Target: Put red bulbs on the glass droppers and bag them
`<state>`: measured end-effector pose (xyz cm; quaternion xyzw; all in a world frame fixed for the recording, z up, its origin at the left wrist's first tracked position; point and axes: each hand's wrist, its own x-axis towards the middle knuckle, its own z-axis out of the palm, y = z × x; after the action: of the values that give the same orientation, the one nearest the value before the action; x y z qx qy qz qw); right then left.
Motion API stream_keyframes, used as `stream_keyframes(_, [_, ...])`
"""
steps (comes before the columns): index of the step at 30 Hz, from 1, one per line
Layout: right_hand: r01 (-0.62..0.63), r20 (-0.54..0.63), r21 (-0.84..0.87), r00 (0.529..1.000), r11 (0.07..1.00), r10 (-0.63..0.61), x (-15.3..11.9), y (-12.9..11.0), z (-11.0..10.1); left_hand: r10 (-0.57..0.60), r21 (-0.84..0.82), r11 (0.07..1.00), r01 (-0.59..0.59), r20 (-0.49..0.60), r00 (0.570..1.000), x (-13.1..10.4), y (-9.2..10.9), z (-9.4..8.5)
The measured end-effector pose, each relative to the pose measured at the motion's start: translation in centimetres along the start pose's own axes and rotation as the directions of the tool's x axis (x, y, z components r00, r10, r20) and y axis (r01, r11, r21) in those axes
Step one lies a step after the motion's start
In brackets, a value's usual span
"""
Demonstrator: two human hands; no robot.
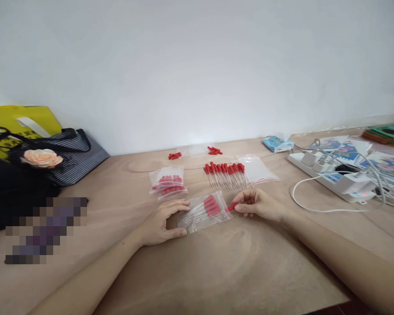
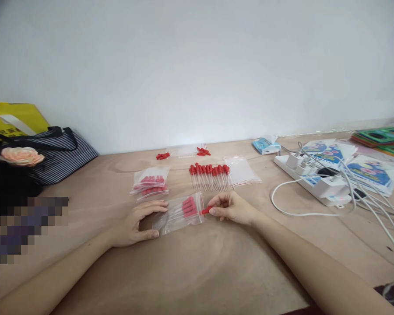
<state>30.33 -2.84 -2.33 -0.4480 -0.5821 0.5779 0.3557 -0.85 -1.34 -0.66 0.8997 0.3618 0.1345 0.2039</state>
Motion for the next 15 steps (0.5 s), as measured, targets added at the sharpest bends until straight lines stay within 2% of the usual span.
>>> stream_keyframes(5, [0.034,0.060,-0.083,0.998,0.996,-0.029,0.3,0.2,0.6,0.011,0.007,1.000,-0.011,-0.004,1.000,0.1,0.0,0.1])
stream_keyframes(15, [0.151,0.144,-0.125,0.981,0.981,-0.133,1.3,0.4,2.5,0.014,0.026,1.000,-0.014,-0.001,1.000,0.0,-0.1,0.2])
